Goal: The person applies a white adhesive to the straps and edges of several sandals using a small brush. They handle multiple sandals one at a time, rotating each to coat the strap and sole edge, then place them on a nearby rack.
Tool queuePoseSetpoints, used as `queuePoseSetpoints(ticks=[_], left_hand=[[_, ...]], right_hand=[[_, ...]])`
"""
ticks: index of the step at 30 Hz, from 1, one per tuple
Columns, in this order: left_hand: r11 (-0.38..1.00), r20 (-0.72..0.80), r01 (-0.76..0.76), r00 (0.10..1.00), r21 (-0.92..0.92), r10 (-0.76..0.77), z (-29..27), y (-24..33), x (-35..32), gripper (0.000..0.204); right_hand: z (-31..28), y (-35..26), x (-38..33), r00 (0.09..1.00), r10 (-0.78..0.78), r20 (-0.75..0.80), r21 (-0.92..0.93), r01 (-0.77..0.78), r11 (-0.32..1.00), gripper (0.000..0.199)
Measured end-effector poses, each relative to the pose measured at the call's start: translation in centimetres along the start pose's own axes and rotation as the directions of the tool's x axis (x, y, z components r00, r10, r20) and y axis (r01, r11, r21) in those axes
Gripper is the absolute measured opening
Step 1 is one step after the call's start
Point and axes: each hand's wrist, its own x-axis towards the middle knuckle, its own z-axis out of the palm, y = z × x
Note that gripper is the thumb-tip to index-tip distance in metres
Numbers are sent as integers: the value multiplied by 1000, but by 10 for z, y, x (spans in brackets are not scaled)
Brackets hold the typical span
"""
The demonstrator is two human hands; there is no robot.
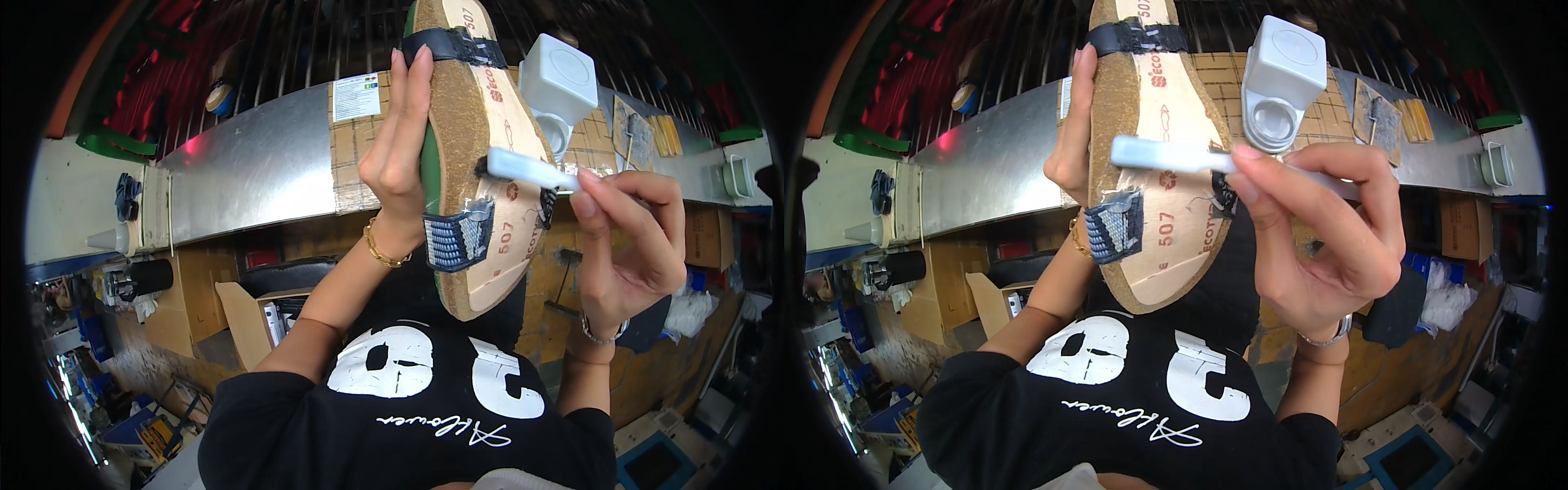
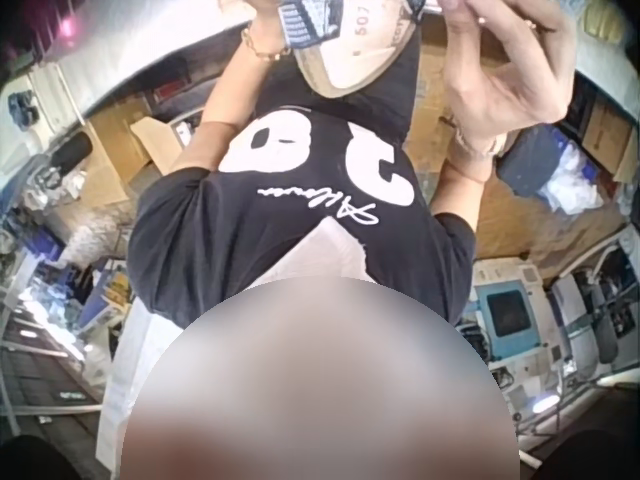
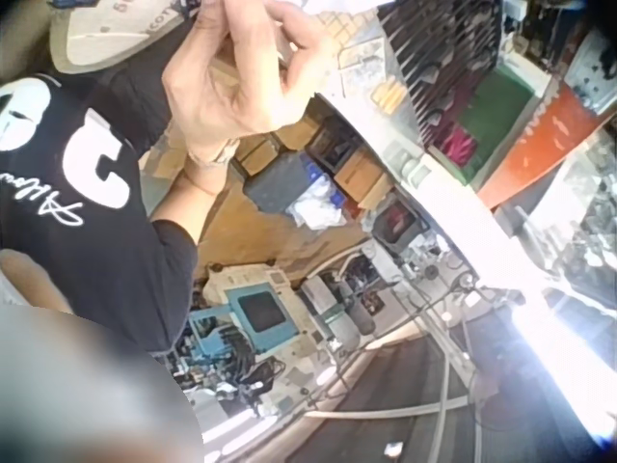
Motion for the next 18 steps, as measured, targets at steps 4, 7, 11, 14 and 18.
queuePoseSetpoints(ticks=[4, 7, 11, 14, 18], left_hand=[[996, 3, -62, 998, 69, 61, 1, -3, 2, 83], [989, 21, -115, 993, 91, 114, 0, -6, 2, 86], [995, -2, -99, 995, 1, 99, 3, -4, 0, 78], [997, -4, 6, 1000, -80, -7, 4, 0, -1, 64], [1000, 27, -27, 999, -8, 27, 1, -4, 2, 83]], right_hand=[[-3, 3, -1, 995, 50, 91, 150, -63, 987, 27], [-9, 7, 4, 977, 89, 192, 218, -130, 967, 23], [-16, 12, 10, 945, 175, 274, 311, -260, 914, 21], [-18, 8, 9, 931, 211, 297, 324, -306, 895, 22], [-10, 1, -1, 960, 176, 220, 250, -230, 941, 27]])
